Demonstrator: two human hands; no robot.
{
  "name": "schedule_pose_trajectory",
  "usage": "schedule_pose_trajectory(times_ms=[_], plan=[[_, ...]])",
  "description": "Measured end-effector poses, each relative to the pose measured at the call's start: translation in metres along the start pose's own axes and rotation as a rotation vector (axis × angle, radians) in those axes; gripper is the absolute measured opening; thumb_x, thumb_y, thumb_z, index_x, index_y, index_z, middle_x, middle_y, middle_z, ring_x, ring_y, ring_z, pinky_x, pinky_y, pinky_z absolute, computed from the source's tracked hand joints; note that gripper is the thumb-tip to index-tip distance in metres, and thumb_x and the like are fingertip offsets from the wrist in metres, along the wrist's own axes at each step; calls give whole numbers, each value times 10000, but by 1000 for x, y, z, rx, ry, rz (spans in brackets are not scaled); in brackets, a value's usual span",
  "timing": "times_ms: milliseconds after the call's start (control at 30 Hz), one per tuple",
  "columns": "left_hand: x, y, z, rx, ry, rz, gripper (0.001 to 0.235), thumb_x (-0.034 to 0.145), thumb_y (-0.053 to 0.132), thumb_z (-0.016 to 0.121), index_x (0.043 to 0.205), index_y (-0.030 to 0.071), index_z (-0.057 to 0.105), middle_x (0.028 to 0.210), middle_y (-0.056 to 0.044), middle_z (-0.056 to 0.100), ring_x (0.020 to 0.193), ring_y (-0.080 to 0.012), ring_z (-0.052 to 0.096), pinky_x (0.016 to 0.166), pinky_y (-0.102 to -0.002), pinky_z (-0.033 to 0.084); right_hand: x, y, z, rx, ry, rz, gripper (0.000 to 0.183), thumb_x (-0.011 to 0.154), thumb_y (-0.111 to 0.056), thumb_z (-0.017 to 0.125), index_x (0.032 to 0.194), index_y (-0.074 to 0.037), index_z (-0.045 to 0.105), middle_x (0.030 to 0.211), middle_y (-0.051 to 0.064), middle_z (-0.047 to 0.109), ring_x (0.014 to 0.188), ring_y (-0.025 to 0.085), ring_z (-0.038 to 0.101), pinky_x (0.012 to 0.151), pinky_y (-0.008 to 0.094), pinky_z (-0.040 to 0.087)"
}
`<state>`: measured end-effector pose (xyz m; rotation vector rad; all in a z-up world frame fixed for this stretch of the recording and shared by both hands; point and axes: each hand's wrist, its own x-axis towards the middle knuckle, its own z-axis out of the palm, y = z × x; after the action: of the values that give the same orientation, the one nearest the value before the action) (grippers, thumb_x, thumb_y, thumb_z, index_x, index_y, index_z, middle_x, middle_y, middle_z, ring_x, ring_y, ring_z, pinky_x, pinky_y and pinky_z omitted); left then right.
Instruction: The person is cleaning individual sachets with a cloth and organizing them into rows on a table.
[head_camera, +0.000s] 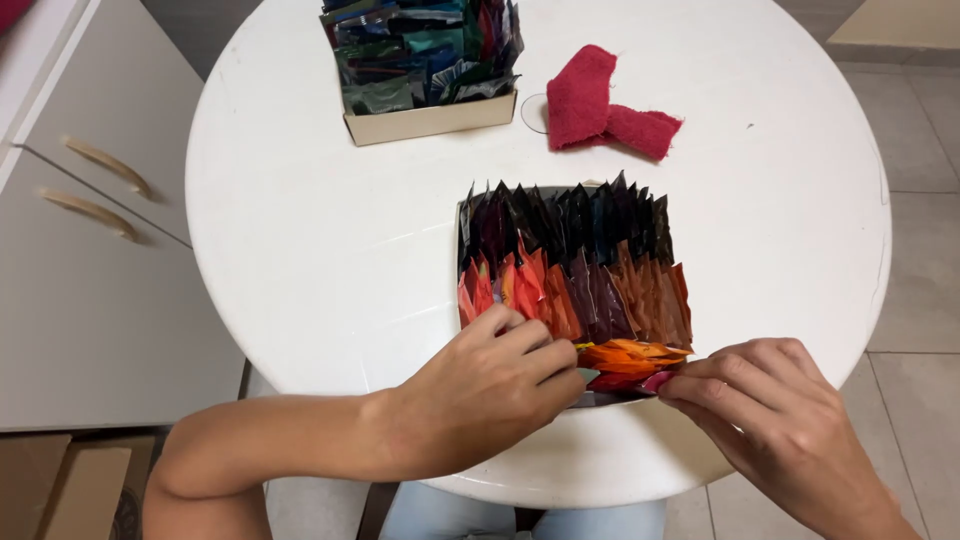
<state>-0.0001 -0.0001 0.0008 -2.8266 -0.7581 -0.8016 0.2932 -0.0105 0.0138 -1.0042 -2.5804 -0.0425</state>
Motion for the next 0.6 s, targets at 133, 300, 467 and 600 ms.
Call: schedule_pose_trajectory(times_ms=[133,300,467,600], plan=[[-3,-2,-5,-43,64,-34,127,1010,149,699,923,110,617,917,-37,570,785,-230,514,728,-373,392,-2,1,-4,40,38,7,192,843,-258,770,1012,-181,721,973,-68,732,877,145,639,846,314,447],[-12,-36,-14,-171,106,-185,381,840,353,904,1070,142,683,1058,-26,703,980,-204,631,850,-378,456,5,29,4,234,189,192,89,874,-111,749,950,-66,740,952,46,754,895,195,686,899,328,498],[-15,-96,2,-211,246,-477,302,1028,352,616,1188,98,647,1150,-96,645,1075,-277,597,876,-415,487,-3,71,40,594,322,371,232,864,-56,762,1028,43,631,958,144,668,913,231,627,863,309,525],[-21,-118,22,-482,46,-777,700,1025,576,284,1491,79,444,1449,-178,547,1312,-318,562,1062,-520,423,-36,44,64,413,562,131,303,854,-249,674,835,42,593,741,126,614,674,233,570,654,319,471]])
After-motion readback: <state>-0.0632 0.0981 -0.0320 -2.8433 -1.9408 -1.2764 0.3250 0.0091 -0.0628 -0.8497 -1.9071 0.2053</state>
